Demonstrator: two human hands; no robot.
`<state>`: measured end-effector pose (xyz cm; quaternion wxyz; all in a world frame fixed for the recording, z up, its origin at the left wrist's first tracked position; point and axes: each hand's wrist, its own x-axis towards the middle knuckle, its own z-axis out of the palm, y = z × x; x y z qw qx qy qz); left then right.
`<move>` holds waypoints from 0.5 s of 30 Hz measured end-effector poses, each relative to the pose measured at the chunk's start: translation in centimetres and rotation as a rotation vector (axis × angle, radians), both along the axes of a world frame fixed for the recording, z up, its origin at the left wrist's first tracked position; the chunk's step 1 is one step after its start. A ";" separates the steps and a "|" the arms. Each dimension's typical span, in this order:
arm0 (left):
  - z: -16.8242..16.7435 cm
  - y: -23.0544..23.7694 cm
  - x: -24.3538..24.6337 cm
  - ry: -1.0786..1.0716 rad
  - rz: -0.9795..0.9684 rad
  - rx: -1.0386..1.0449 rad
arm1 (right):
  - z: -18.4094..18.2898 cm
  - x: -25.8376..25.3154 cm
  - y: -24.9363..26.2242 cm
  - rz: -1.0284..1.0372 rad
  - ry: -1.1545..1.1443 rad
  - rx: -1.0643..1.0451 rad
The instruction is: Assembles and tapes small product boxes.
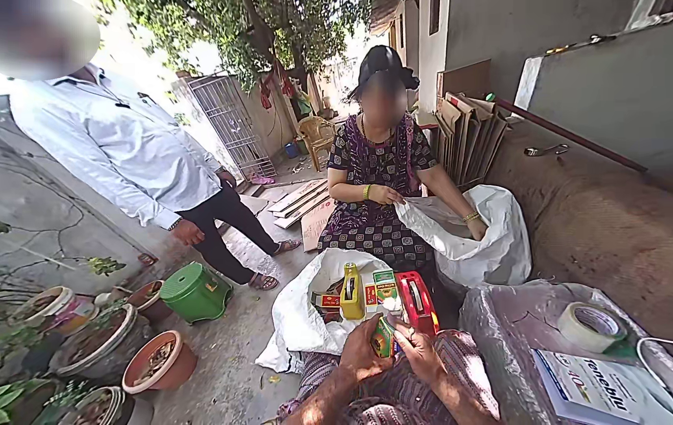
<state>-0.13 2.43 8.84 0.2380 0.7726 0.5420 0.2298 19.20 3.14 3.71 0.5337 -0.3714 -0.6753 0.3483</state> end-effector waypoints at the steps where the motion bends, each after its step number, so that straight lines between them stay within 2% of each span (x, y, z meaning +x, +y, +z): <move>1: 0.0 0.0 0.0 -0.006 0.002 -0.001 | 0.0 0.0 -0.1 0.016 0.000 0.000; 7: -0.2 0.0 -0.1 -0.098 0.046 -0.019 | 0.2 0.1 -0.4 0.255 -0.045 -0.106; 11: 0.4 -0.4 -0.3 -0.142 0.048 -0.059 | 0.9 0.8 -0.3 0.316 -0.146 -0.091; 15: 0.6 -0.2 -0.1 -0.105 0.035 -0.027 | 0.6 1.1 0.2 0.362 -0.073 -0.070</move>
